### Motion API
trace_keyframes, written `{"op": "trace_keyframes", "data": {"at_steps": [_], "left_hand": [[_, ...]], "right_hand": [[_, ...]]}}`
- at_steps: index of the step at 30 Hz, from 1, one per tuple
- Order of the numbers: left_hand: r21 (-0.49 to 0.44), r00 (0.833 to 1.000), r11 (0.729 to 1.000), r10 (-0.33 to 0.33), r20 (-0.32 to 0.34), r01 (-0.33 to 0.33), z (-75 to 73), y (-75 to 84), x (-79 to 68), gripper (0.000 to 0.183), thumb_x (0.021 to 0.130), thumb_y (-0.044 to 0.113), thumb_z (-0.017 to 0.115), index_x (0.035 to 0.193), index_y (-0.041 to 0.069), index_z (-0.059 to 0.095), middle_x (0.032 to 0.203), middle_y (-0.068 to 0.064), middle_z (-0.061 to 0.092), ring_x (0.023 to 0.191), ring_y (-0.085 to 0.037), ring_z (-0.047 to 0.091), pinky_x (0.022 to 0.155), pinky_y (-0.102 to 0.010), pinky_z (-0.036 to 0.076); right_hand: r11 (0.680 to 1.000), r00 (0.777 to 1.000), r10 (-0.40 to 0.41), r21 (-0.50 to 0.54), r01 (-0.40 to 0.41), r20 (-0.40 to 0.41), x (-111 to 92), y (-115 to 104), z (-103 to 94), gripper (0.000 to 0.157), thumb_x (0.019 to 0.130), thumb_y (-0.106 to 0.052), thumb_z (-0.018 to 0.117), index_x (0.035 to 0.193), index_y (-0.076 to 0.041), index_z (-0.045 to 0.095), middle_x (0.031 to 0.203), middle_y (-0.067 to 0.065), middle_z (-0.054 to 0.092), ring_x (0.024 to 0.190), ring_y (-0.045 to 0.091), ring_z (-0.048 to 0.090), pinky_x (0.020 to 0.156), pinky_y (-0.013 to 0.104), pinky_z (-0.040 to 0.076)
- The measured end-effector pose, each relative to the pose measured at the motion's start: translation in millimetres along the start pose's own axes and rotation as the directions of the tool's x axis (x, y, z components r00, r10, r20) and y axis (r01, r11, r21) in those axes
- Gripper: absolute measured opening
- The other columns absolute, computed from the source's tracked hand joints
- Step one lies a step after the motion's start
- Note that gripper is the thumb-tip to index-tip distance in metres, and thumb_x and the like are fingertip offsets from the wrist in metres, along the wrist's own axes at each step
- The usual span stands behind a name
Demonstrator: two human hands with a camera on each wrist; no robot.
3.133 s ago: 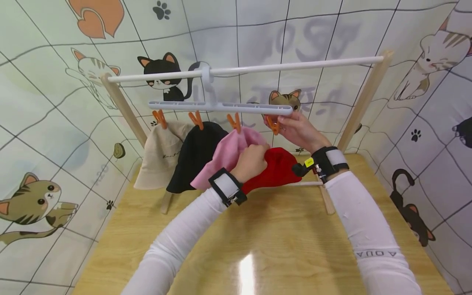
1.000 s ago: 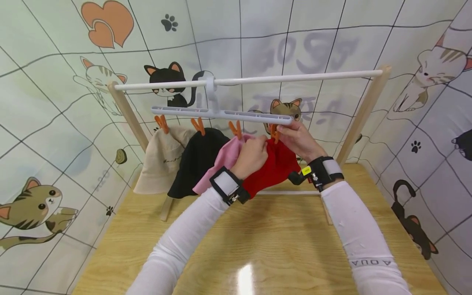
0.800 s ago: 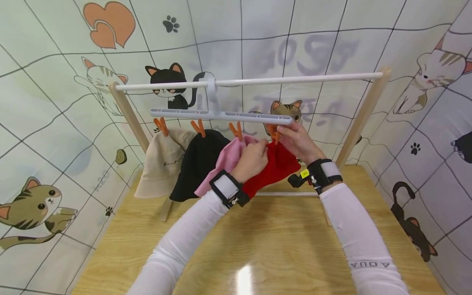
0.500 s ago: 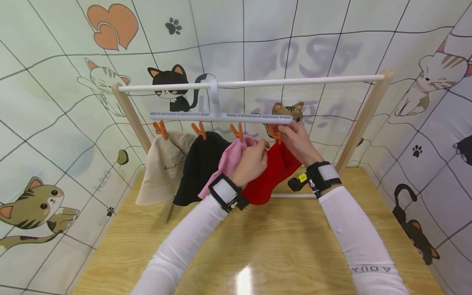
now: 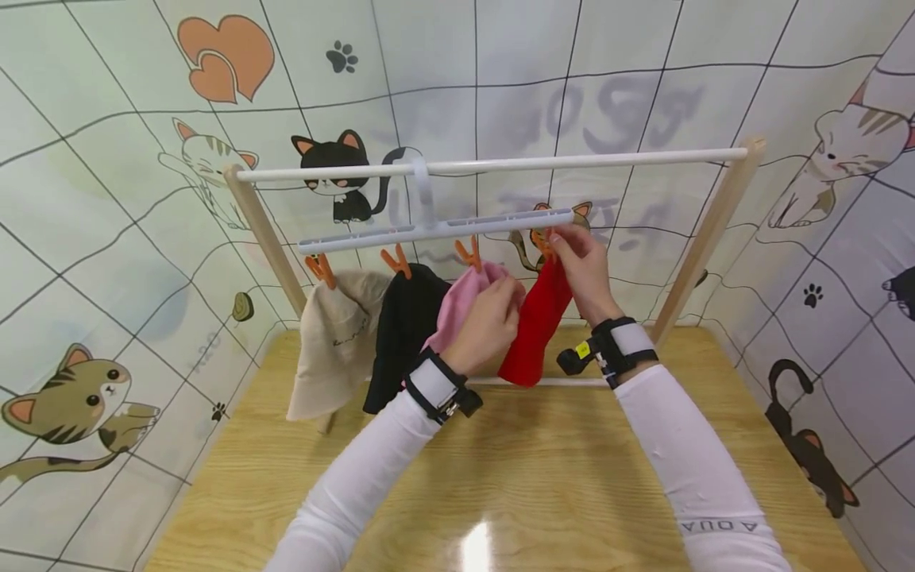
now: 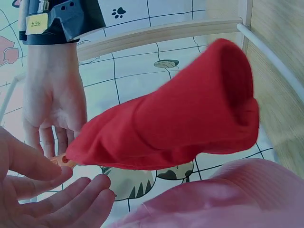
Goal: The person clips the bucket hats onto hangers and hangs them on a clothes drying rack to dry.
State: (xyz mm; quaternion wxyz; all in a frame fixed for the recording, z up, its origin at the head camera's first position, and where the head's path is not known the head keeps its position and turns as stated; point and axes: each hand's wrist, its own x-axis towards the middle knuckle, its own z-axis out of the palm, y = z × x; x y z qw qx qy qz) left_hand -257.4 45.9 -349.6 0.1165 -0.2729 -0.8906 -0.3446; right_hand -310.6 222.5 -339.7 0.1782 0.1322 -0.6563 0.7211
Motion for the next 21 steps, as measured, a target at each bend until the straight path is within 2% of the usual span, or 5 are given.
{"op": "trace_keyframes", "data": {"at_steps": [5,8,12,17,21], "left_hand": [[0.081,0.996,0.994,0.081,-0.040,-0.078,-0.6,-3.4,-3.3,0.017,0.093,0.008,0.058,0.109,0.005,0.059,0.094,-0.004,0.058,0.088,-0.013,0.054,0.075,-0.014,0.044],[0.085,0.995,0.992,0.092,-0.032,-0.089,-3.3,-4.9,-6.4,0.016,0.094,0.008,0.058,0.109,0.005,0.059,0.093,-0.004,0.060,0.088,-0.013,0.053,0.075,-0.014,0.042],[0.095,0.996,0.992,0.088,-0.030,-0.085,-7.3,-5.6,-10.8,0.017,0.094,0.011,0.059,0.110,0.007,0.060,0.095,-0.003,0.062,0.089,-0.012,0.052,0.076,-0.014,0.042],[0.114,0.995,0.989,0.096,-0.029,-0.093,-10.0,-8.5,-13.5,0.019,0.093,0.012,0.061,0.111,0.007,0.061,0.093,-0.002,0.062,0.088,-0.012,0.053,0.075,-0.014,0.043],[0.112,0.995,0.989,0.098,-0.020,-0.095,-11.3,-11.7,-16.2,0.015,0.092,0.010,0.061,0.107,0.005,0.061,0.088,-0.002,0.060,0.085,-0.012,0.052,0.071,-0.014,0.042]], "right_hand": [[1.000,0.997,-0.001,0.012,0.002,-0.073,-4,-1,0.1,0.030,0.096,-0.011,0.059,0.124,-0.002,0.059,0.118,0.007,0.059,0.108,0.018,0.051,0.092,0.022,0.042],[0.999,0.992,0.001,-0.052,-0.008,-0.127,-8,-4,1.7,0.028,0.096,-0.011,0.058,0.123,-0.006,0.059,0.118,0.006,0.059,0.110,0.017,0.051,0.096,0.025,0.041],[0.974,0.985,-0.026,-0.224,-0.014,-0.173,-14,-9,4.4,0.031,0.097,-0.014,0.055,0.126,-0.003,0.055,0.121,0.009,0.057,0.113,0.019,0.050,0.101,0.032,0.038],[0.923,0.989,-0.063,-0.384,0.008,-0.133,-24,-18,8.0,0.035,0.097,-0.014,0.054,0.126,0.004,0.052,0.122,0.018,0.055,0.116,0.027,0.050,0.104,0.035,0.036],[0.895,0.992,-0.078,-0.445,0.028,-0.095,-33,-23,10.3,0.035,0.097,-0.015,0.054,0.125,0.005,0.052,0.121,0.020,0.056,0.116,0.031,0.050,0.105,0.037,0.035]]}}
